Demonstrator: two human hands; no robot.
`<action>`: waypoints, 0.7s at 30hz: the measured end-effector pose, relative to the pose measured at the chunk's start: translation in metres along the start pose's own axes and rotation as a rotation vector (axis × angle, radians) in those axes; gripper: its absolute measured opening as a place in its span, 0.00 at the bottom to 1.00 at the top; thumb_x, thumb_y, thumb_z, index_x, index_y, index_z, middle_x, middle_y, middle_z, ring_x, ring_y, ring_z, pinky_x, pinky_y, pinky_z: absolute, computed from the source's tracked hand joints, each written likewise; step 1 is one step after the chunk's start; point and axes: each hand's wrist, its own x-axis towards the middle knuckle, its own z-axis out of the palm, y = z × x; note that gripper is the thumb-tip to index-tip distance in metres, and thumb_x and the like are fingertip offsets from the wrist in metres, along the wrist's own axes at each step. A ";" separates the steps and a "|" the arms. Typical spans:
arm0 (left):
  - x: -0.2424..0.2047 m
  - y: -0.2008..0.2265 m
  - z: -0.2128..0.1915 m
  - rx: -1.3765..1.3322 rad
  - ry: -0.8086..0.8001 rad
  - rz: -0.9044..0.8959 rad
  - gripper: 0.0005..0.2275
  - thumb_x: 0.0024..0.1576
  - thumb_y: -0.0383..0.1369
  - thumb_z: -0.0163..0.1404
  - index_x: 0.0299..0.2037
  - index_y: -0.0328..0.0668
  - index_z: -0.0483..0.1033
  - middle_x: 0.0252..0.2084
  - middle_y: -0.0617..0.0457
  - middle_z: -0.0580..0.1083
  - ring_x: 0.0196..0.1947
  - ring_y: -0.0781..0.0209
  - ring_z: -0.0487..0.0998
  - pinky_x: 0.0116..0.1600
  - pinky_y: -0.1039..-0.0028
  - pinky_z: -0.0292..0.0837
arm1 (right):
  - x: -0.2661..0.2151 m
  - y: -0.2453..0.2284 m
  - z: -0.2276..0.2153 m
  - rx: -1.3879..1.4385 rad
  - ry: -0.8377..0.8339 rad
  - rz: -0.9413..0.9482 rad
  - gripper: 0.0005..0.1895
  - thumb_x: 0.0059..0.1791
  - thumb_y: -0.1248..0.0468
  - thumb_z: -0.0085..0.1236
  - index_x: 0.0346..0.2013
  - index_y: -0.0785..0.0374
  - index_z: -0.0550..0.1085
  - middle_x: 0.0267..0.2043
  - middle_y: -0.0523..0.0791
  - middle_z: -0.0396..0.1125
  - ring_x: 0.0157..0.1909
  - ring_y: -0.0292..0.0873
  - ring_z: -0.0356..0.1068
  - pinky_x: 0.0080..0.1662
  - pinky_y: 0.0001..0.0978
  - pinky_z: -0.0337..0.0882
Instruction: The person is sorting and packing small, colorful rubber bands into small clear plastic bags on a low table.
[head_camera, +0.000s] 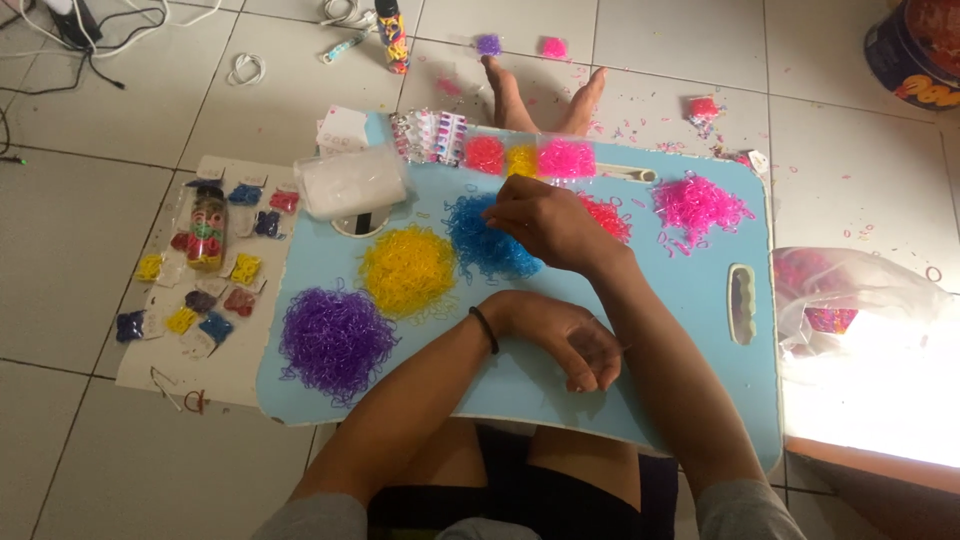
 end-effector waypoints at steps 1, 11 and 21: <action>0.000 0.000 -0.001 0.002 -0.003 -0.002 0.15 0.57 0.47 0.62 0.48 0.51 0.80 0.37 0.50 0.80 0.46 0.55 0.79 0.65 0.51 0.64 | -0.001 0.002 -0.002 -0.002 0.003 0.002 0.05 0.53 0.69 0.61 0.41 0.66 0.83 0.36 0.54 0.71 0.35 0.49 0.75 0.39 0.35 0.76; 0.005 -0.007 0.002 -0.029 0.190 0.134 0.13 0.62 0.47 0.54 0.46 0.51 0.79 0.37 0.51 0.79 0.41 0.59 0.83 0.59 0.60 0.73 | -0.033 -0.005 -0.079 0.161 0.058 0.101 0.05 0.51 0.67 0.64 0.38 0.66 0.83 0.34 0.54 0.69 0.32 0.50 0.70 0.36 0.40 0.70; 0.015 -0.015 -0.004 0.323 0.876 0.286 0.13 0.61 0.45 0.56 0.47 0.48 0.73 0.38 0.46 0.77 0.41 0.51 0.82 0.54 0.55 0.78 | -0.059 -0.044 -0.125 0.114 -0.066 0.368 0.05 0.46 0.65 0.67 0.36 0.59 0.86 0.33 0.49 0.77 0.26 0.48 0.69 0.31 0.43 0.70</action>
